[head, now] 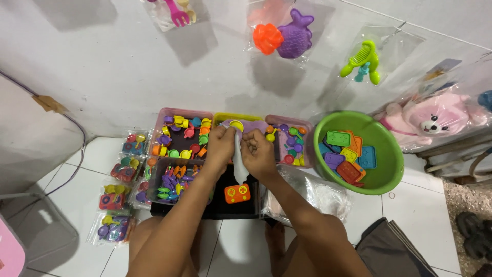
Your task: The person sits on the floor and wipes various colorful plastic toys with a purple cloth. They pick up items from a yellow bin, wipe them, and place them into a green basin. The person handles multiple toy shapes, including a camera and a fish, one at a time.
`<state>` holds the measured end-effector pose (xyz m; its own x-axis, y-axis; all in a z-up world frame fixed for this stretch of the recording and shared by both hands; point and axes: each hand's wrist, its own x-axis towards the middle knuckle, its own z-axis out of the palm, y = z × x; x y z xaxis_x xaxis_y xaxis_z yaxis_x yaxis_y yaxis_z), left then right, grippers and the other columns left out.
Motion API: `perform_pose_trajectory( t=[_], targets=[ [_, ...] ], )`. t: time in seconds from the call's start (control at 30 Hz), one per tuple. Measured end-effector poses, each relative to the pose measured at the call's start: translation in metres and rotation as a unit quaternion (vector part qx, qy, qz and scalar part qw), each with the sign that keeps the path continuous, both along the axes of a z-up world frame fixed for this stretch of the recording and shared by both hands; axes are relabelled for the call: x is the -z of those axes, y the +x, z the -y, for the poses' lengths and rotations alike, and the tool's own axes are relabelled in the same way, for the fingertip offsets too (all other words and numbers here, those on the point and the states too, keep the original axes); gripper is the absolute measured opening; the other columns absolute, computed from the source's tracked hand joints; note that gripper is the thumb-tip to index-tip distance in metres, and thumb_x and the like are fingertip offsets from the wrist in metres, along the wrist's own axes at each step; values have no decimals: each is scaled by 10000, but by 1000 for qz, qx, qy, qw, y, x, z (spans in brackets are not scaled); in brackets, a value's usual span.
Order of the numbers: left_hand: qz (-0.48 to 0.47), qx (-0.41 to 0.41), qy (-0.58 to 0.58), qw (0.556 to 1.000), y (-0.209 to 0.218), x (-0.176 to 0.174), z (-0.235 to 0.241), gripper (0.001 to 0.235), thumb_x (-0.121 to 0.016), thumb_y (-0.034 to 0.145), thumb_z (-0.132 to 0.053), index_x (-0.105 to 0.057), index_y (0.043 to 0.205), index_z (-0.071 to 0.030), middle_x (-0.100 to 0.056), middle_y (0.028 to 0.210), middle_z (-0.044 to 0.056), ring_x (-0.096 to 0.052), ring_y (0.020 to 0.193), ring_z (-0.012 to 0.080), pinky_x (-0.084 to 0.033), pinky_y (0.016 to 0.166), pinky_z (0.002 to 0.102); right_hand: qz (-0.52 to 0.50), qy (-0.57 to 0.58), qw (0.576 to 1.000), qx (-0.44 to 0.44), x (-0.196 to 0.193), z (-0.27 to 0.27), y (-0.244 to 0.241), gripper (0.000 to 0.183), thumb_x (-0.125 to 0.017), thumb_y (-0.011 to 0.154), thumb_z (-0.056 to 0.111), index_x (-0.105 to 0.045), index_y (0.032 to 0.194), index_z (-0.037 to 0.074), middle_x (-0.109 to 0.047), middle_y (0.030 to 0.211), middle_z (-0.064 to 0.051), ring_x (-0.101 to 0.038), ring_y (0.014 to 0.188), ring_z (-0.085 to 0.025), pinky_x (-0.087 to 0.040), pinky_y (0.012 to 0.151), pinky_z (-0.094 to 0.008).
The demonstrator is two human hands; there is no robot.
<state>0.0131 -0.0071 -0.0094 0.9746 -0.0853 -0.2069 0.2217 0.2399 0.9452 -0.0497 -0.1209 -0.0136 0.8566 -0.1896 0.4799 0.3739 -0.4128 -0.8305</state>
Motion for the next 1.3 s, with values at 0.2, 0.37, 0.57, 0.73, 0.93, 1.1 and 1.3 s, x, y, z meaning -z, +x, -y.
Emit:
perform_pose_trajectory(
  t=[0.2,0.37,0.57,0.73,0.93,1.1,1.3],
  targets=[
    [146,-13,184,972,-11,-23,-8,354,-565,954,-206,-566,642,-40,-449,520,34,-461,571,156,-376,519,314,-5,25,999,-22,3,-3,4,108,-590,919,-82,-650,937,6,-631,582,-75,-475,464,-103,-388,424,-249],
    [345,33,280,895,-14,-43,-21,256,-671,902,-161,-598,692,-34,-548,558,200,-611,601,326,-442,564,369,-52,46,996,-57,13,18,8,86,-607,915,-63,-654,949,0,-693,623,-122,-518,473,-108,-431,439,-250],
    [231,109,109,961,2,-14,-14,222,-743,811,-89,-746,1032,-69,-692,814,-23,-593,805,97,-522,770,282,-36,-18,999,-23,3,20,-1,86,-630,900,-60,-651,949,8,-719,653,-131,-523,456,-119,-405,414,-240],
    [228,94,185,951,3,-1,-12,163,-676,844,-116,-712,971,-20,-648,733,107,-621,755,216,-493,700,370,-47,-32,998,-10,-3,18,-2,95,-638,904,-55,-659,965,14,-715,643,-134,-582,461,-144,-450,428,-249],
    [163,73,233,956,-4,-8,-5,270,-576,953,-238,-672,857,-5,-637,638,193,-625,692,268,-489,675,405,-80,55,995,4,6,14,7,95,-617,935,-47,-642,1021,-18,-704,657,-129,-585,516,-132,-491,484,-255],
    [60,67,136,987,-8,4,13,348,-600,970,-359,-708,744,-118,-657,537,37,-630,541,146,-479,571,273,-85,86,992,40,21,21,15,90,-614,959,-15,-631,1039,23,-687,635,-94,-600,519,-111,-496,486,-235],
    [7,81,-55,995,-25,-37,8,167,-761,872,-177,-724,797,-33,-683,598,33,-619,484,97,-509,480,224,-116,85,989,26,6,34,11,101,-584,965,-6,-645,1029,44,-672,625,-78,-598,523,-98,-495,484,-232]
  ],
)
